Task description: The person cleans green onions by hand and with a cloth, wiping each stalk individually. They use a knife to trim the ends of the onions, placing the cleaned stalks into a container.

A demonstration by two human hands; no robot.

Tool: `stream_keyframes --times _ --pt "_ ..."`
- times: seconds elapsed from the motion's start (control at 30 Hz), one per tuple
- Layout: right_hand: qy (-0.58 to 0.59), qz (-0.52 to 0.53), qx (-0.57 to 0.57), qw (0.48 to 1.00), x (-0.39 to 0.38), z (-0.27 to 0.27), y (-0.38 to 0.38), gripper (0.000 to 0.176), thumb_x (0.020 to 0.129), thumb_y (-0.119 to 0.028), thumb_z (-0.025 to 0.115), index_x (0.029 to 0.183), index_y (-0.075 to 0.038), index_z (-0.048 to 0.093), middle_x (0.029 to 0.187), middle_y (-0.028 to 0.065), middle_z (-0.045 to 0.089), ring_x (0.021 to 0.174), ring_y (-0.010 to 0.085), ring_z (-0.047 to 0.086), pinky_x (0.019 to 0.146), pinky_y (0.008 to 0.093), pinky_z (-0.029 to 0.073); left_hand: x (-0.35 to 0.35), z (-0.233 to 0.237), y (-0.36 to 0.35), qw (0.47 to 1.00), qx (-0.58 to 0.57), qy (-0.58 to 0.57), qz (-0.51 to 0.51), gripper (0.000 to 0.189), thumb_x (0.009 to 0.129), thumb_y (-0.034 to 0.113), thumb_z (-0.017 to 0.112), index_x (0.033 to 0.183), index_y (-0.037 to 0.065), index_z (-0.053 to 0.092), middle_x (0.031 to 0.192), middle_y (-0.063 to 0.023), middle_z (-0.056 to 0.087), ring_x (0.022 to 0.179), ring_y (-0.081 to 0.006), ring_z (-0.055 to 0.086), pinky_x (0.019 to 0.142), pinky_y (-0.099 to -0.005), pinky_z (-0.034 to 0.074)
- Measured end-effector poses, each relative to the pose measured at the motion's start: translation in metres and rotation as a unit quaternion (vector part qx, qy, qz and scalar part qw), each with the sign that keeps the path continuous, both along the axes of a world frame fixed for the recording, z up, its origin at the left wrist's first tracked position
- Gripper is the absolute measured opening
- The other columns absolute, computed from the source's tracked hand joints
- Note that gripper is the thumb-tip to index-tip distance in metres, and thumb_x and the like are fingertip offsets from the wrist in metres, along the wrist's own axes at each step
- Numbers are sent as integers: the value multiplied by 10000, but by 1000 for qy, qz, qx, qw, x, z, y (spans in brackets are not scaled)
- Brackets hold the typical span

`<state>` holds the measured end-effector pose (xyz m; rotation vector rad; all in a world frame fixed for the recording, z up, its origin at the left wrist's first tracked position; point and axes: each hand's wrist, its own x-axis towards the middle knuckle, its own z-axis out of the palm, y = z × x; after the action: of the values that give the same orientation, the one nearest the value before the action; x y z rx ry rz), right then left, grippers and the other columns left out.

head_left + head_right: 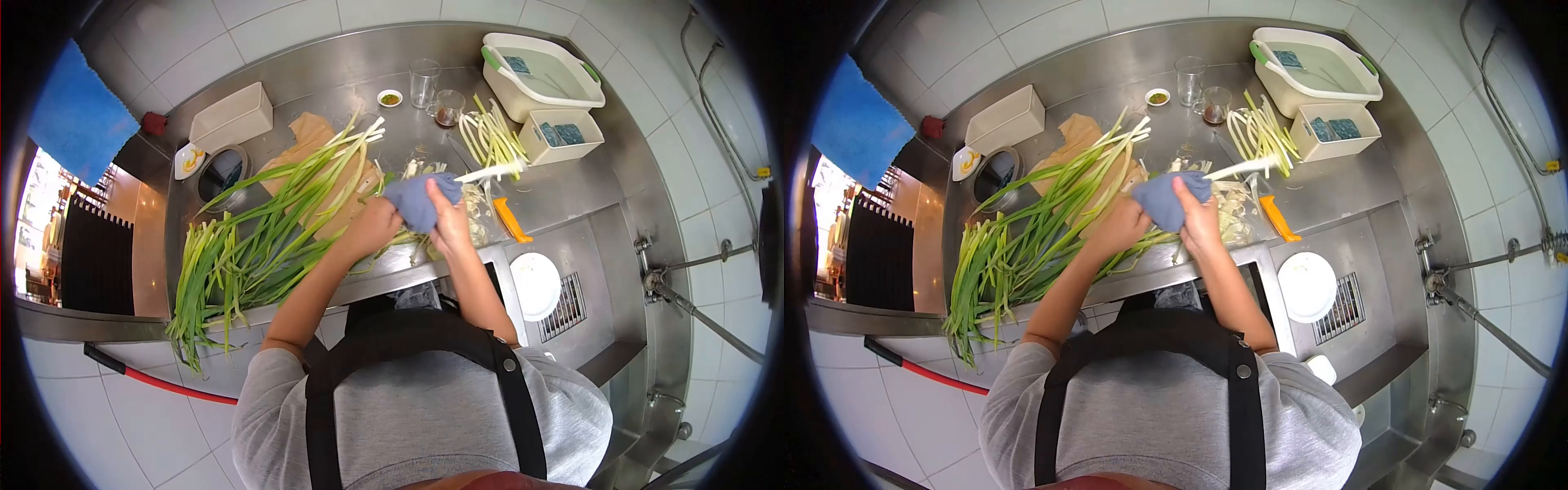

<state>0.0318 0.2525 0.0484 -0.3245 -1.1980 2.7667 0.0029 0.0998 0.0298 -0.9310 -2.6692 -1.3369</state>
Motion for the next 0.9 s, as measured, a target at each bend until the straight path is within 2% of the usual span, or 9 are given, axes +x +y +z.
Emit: stream_keyframes --times 0.1,0.2,0.33,0.4,0.6,0.67,0.73,0.8,0.9 --pt "-9 6 -48 999 3 2 13 191 838 -131 641 986 -31 575 934 76 622 832 184 616 743 309 516 15 41 -5 996 -70 11 -47 192 875 164 479 928 5 572 806 -224 569 762 -391 551 691 -440 434" --pt "-83 -112 -16 990 -7 15 80 393 830 -296 653 1101 -43 523 1013 63 602 914 198 589 806 347 491 21 66 -23 996 -54 -35 -58 209 891 175 465 921 -11 556 781 -195 549 740 -327 557 709 -385 436" --pt "78 -221 -11 972 9 9 217 442 921 -371 478 1192 -23 470 1104 115 578 975 228 567 860 375 457 9 74 -100 987 -110 -67 99 244 921 220 428 966 25 569 881 -211 592 834 -388 559 742 -430 435" --pt "124 -191 2 974 26 12 230 430 932 -365 454 1188 -20 470 1106 120 577 978 231 568 866 377 457 -21 50 -131 973 -111 66 192 278 924 230 424 1049 23 563 945 -236 593 885 -396 565 770 -423 444" --pt "34 -179 -28 983 40 7 174 397 909 -308 520 1164 -8 474 1096 129 587 986 245 587 854 359 481 -120 -25 -160 949 -190 75 238 325 903 300 467 1044 28 575 915 -232 602 871 -393 571 743 -440 456" --pt "23 -165 -41 985 43 -3 160 394 906 -306 526 1166 -15 475 1091 124 589 983 240 589 849 358 484 -127 -47 -150 847 -361 313 234 305 877 323 505 1019 68 597 846 -178 610 832 -364 583 699 -436 465" --pt "9 -145 -59 988 46 -11 149 385 901 -305 535 1164 -29 480 1092 113 589 999 240 581 862 367 477 -114 -56 -128 920 -320 177 140 333 826 365 567 971 68 608 825 -159 594 830 -337 586 690 -433 471" --pt "29 -110 -80 990 49 -24 146 394 902 -308 532 1169 -24 476 1105 114 583 1019 243 571 883 375 463 -80 -45 -95 930 -331 -51 150 386 791 387 602 944 32 587 877 -192 595 862 -333 587 712 -446 470" --pt "49 -48 -117 991 53 -25 134 438 897 -292 533 1213 -1 446 1160 135 555 1075 256 540 944 387 419 -61 -84 -93 915 -357 6 187 440 776 391 614 973 4 547 907 -223 594 886 -345 584 741 -447 469"
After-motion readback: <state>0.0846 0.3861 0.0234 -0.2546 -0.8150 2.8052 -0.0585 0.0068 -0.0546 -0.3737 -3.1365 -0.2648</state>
